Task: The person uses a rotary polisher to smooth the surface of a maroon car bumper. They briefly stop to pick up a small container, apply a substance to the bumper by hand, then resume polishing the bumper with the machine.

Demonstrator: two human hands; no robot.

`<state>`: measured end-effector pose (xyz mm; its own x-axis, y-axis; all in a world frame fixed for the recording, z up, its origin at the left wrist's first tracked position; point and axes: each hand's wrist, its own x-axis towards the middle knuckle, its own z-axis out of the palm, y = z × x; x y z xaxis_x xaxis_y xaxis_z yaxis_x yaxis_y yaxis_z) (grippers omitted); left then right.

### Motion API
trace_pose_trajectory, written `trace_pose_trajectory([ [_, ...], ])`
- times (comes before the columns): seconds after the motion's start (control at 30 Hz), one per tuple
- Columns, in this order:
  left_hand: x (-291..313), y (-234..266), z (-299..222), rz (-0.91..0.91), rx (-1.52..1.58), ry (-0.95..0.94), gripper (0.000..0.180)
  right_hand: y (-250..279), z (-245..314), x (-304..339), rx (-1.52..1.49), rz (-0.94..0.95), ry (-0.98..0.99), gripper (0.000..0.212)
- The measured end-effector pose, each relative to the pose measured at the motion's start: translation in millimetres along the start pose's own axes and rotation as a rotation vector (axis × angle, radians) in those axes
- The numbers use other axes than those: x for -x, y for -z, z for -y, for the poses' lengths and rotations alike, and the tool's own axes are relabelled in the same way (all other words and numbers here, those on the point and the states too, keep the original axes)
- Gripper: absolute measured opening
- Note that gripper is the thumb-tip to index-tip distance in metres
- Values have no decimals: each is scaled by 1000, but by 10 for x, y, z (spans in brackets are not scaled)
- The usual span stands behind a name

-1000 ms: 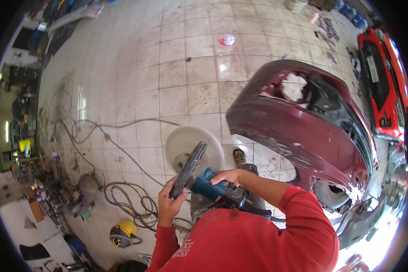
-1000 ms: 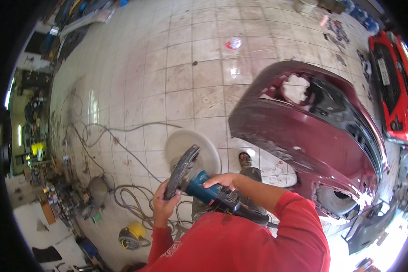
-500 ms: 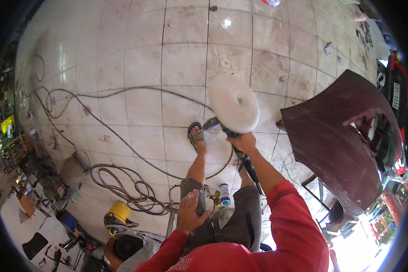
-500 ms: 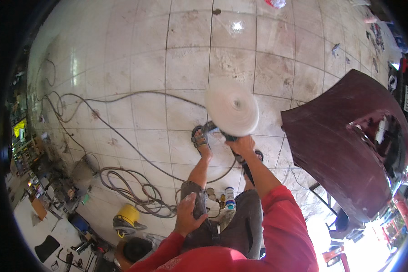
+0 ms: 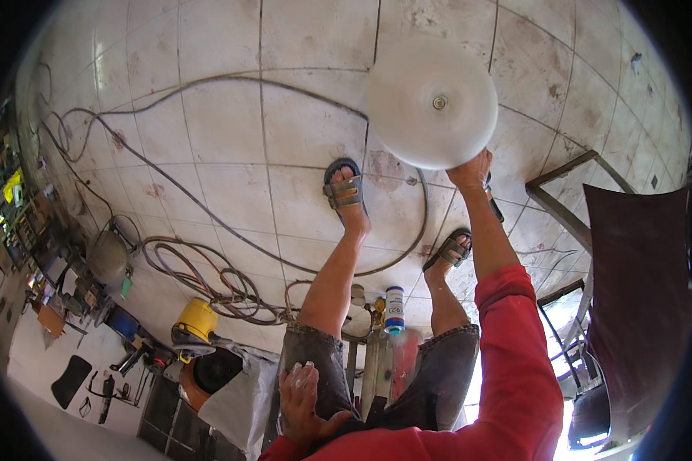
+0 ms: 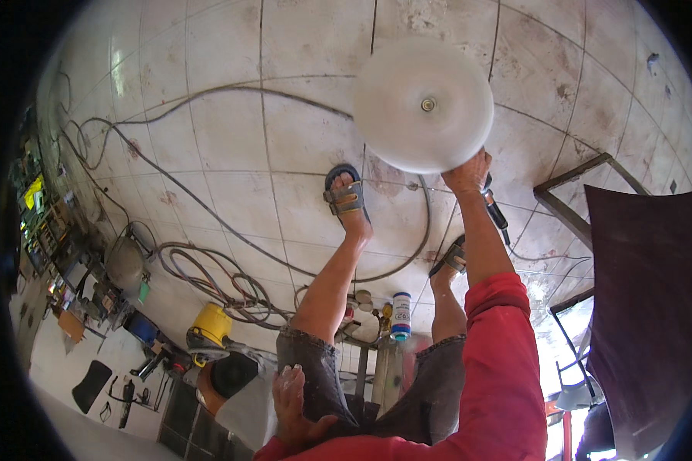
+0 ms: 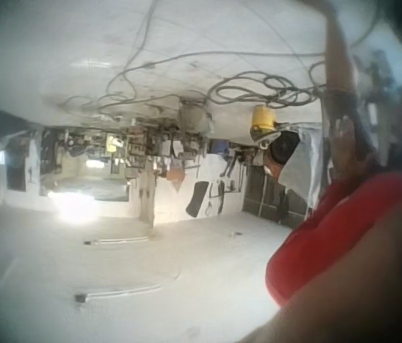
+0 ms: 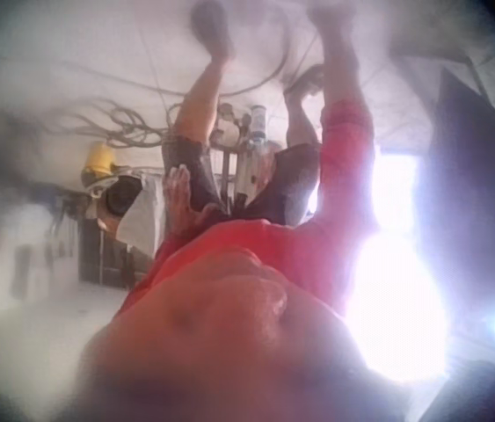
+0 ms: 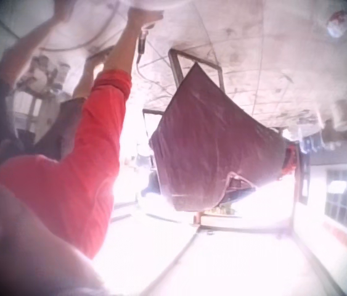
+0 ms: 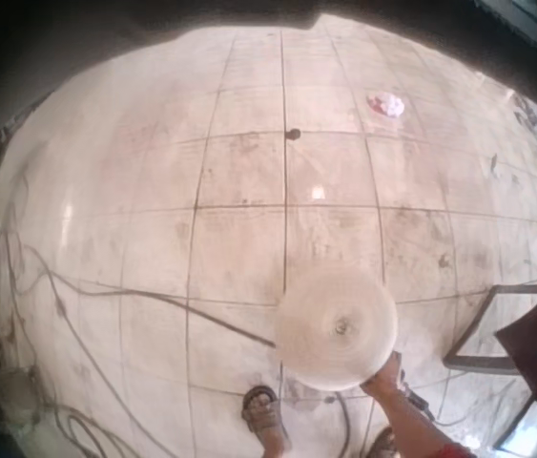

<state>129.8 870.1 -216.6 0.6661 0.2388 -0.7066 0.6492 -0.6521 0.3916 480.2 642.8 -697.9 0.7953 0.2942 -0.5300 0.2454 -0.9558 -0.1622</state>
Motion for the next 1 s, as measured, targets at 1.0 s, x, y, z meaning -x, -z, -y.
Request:
trace_pose_trajectory([
  [1.0,-978,908,760,43,288,160,83,2248,-529,4108,-251,751,-193,103],
])
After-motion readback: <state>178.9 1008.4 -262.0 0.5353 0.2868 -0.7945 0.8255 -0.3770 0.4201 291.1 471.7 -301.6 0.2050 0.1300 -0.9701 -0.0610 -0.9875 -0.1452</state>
